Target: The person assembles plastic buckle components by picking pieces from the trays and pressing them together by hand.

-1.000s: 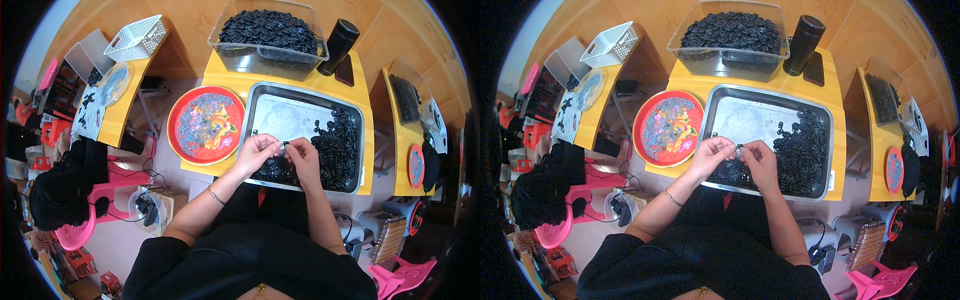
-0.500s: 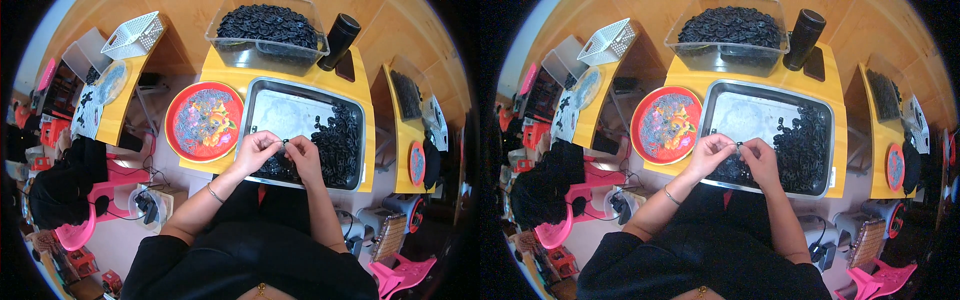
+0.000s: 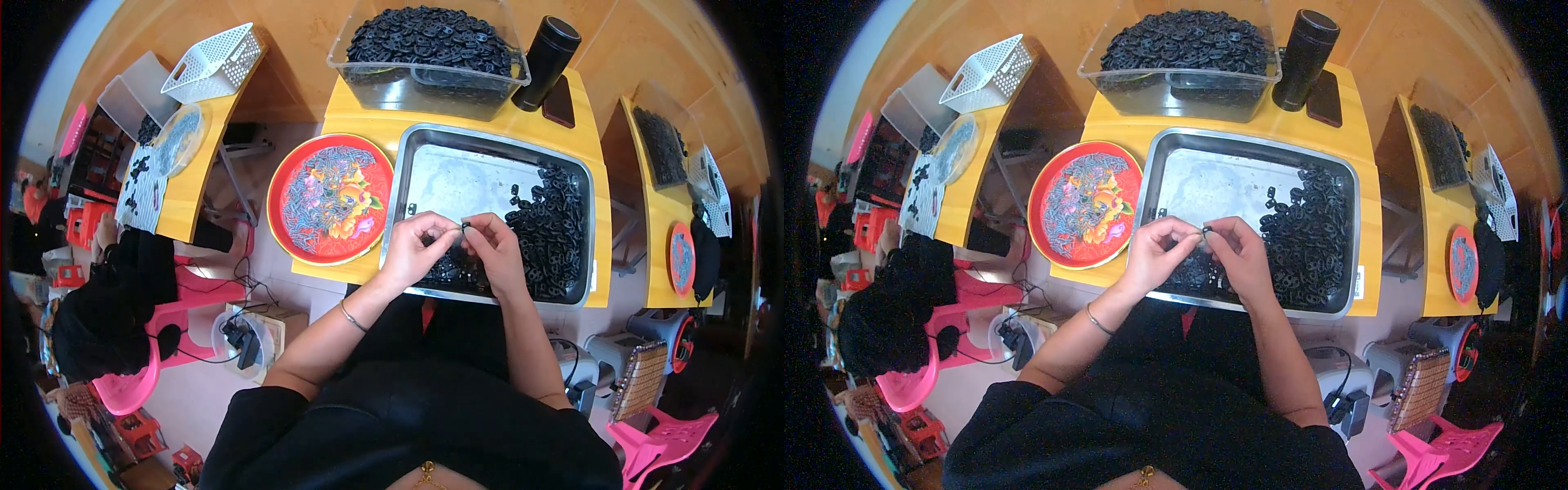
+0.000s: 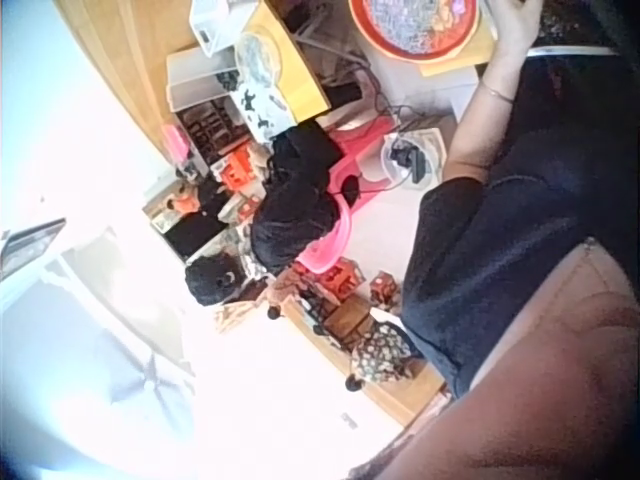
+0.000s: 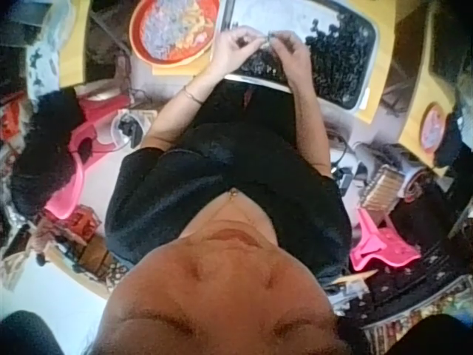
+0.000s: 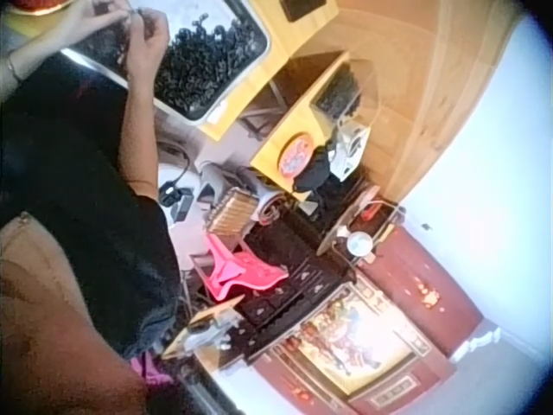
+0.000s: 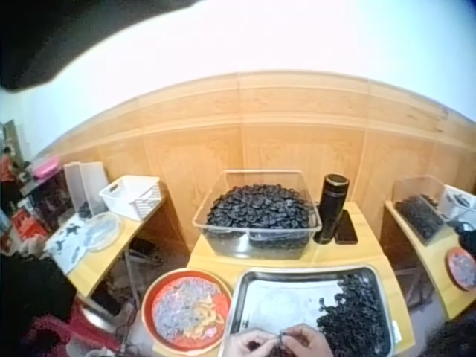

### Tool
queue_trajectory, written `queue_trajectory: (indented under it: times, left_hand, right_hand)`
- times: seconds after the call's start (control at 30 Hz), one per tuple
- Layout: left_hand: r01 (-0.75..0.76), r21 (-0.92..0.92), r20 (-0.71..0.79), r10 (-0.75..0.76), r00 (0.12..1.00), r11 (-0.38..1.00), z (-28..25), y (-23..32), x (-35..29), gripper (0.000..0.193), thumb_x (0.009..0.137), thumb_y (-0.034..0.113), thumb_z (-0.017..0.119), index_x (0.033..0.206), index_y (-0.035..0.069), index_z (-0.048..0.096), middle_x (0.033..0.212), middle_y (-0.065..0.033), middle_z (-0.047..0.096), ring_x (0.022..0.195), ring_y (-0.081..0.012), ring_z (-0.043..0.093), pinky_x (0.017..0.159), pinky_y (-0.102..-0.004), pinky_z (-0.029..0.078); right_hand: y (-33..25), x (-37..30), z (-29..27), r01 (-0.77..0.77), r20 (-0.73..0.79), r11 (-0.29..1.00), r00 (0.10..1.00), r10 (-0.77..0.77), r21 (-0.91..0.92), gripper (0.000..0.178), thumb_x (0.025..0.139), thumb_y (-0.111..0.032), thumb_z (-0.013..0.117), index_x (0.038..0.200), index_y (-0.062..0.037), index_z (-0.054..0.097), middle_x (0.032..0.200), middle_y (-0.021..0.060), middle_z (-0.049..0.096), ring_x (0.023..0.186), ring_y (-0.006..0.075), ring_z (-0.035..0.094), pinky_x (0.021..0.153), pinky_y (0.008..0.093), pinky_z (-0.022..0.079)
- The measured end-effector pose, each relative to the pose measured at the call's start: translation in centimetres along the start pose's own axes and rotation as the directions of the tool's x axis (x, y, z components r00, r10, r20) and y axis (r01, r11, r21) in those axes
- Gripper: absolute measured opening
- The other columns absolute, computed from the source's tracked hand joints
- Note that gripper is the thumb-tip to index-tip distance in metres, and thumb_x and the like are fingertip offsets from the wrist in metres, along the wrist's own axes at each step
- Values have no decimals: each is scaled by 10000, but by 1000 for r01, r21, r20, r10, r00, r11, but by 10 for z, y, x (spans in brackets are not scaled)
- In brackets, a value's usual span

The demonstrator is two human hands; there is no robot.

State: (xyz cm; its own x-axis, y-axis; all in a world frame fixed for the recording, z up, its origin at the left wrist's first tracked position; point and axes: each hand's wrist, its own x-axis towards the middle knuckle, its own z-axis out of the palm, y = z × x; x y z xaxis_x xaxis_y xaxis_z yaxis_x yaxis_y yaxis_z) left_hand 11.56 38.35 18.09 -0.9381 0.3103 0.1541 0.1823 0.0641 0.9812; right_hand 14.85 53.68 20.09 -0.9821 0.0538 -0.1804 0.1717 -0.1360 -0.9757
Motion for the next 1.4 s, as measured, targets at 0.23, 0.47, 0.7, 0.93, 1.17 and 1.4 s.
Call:
queue_trajectory:
  times: [0.23,0.47,0.7,0.93,1.17,1.4]
  left_hand:
    - [22,-101,-25,-24,999,995,1,-7,-2,62,781,44,664,828,10,642,739,-22,625,638,-44,539,581,-200,440]
    - [-57,8,-1,57,998,998,-1,0,-1,58,782,43,664,819,5,642,736,-21,625,648,-52,554,586,-212,448]
    - [74,-62,53,-71,996,995,0,5,2,99,811,48,637,900,10,656,784,-50,636,730,-92,604,652,-225,476]
    - [-67,117,57,61,996,991,5,3,3,144,804,37,640,947,22,644,809,-55,602,718,-93,566,651,-212,449]
    - [-441,401,415,270,869,803,21,13,10,326,682,83,682,1001,62,623,902,-111,562,898,-296,528,812,-379,418]
    - [-480,564,585,85,807,672,40,17,16,298,682,143,695,967,94,625,830,-94,563,872,-277,546,772,-403,435]
  right_hand:
    - [1,-1,1,106,-17,994,994,-106,22,134,855,-56,574,979,-22,611,764,-13,575,670,44,503,610,173,392]
    - [8,1,-7,80,-10,992,997,-82,-96,128,835,-59,602,948,-15,645,753,6,620,670,56,542,609,198,430]
    - [3,2,-5,59,-49,998,997,-61,-29,121,845,-59,586,949,-7,619,791,15,617,708,71,565,633,202,442]
    - [-8,2,-17,171,-158,984,974,-162,49,97,881,-52,535,954,-19,590,857,11,587,735,73,561,668,189,436]
    - [-5,-1,-34,246,-178,968,956,-234,48,119,837,-28,591,955,-15,578,852,24,588,746,90,575,660,207,455]
    - [3,-1,-33,230,-207,973,953,-221,21,107,831,-20,593,936,-24,570,803,-4,572,710,63,542,651,192,428]
